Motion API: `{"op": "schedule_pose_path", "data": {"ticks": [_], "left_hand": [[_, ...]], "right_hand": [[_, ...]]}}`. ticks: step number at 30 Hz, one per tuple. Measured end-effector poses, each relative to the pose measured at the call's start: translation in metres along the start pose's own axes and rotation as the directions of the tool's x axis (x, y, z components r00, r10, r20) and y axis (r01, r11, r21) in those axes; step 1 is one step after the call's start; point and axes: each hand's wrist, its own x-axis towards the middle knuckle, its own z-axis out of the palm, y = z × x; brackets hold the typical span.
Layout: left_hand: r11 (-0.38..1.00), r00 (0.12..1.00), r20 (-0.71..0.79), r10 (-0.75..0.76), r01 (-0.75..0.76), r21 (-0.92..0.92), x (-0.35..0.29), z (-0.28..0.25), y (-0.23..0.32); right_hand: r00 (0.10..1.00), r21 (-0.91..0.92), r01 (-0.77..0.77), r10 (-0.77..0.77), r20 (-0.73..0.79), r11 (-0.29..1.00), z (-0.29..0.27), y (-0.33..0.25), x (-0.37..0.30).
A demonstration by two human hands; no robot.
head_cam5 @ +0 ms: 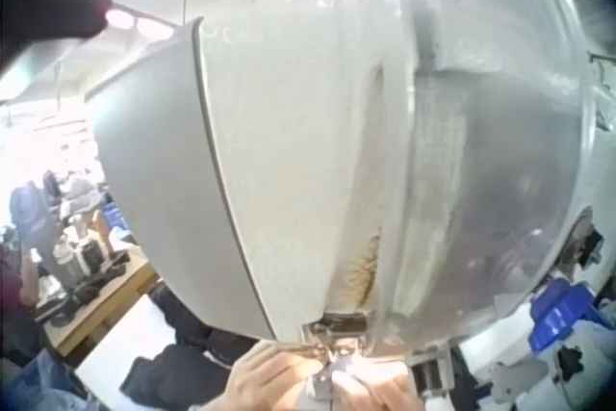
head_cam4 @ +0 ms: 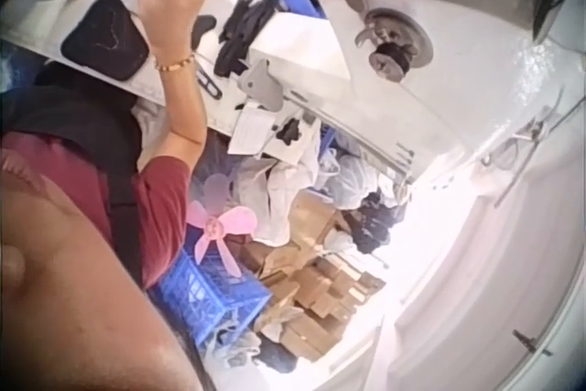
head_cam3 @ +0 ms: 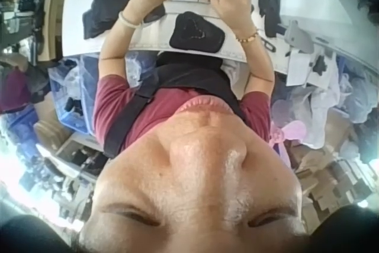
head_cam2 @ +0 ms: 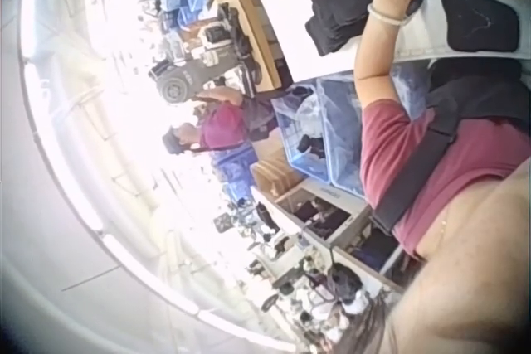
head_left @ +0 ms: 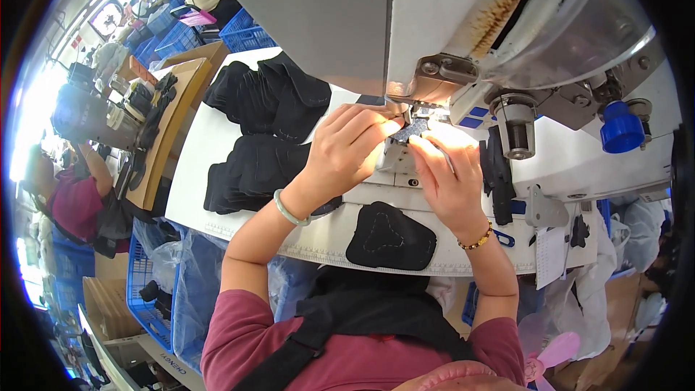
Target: Stitching black fabric components of a shoe using a sewing machine in an industrial setting.
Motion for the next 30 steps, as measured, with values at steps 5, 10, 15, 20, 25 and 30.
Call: {"op": "schedule_pose_path", "data": {"ticks": [5,10,15,20,25,30], "left_hand": [[0.996,0.996,0.054,-0.069,0.066,0.060,0.001,-0.005,0.009],[0.989,0.990,0.091,-0.104,0.094,0.117,0.002,-0.005,0.013],[0.950,0.989,0.132,0.059,-0.097,0.298,0.009,-0.003,0.029],[0.950,0.980,0.200,0.002,-0.064,0.306,0.007,-0.007,0.031],[0.966,0.965,0.222,-0.138,0.181,-0.187,-0.003,-0.024,-0.013],[0.971,0.941,0.337,-0.018,0.096,-0.217,0.000,-0.032,-0.030]], "right_hand": [[0.998,-0.001,0.019,-0.019,-0.057,1.000,0.000,0.001,0.006],[0.996,-0.008,-0.012,0.012,-0.083,1.000,0.000,0.000,0.006],[0.993,0.010,-0.097,0.097,-0.063,0.995,0.001,0.006,0.006],[0.993,0.020,-0.117,0.117,0.005,0.993,-0.003,0.004,0.006],[0.995,0.018,-0.095,0.096,-0.008,0.995,-0.003,0.006,0.006],[0.997,0.033,-0.078,0.079,-0.018,0.996,-0.002,0.007,0.005]]}}
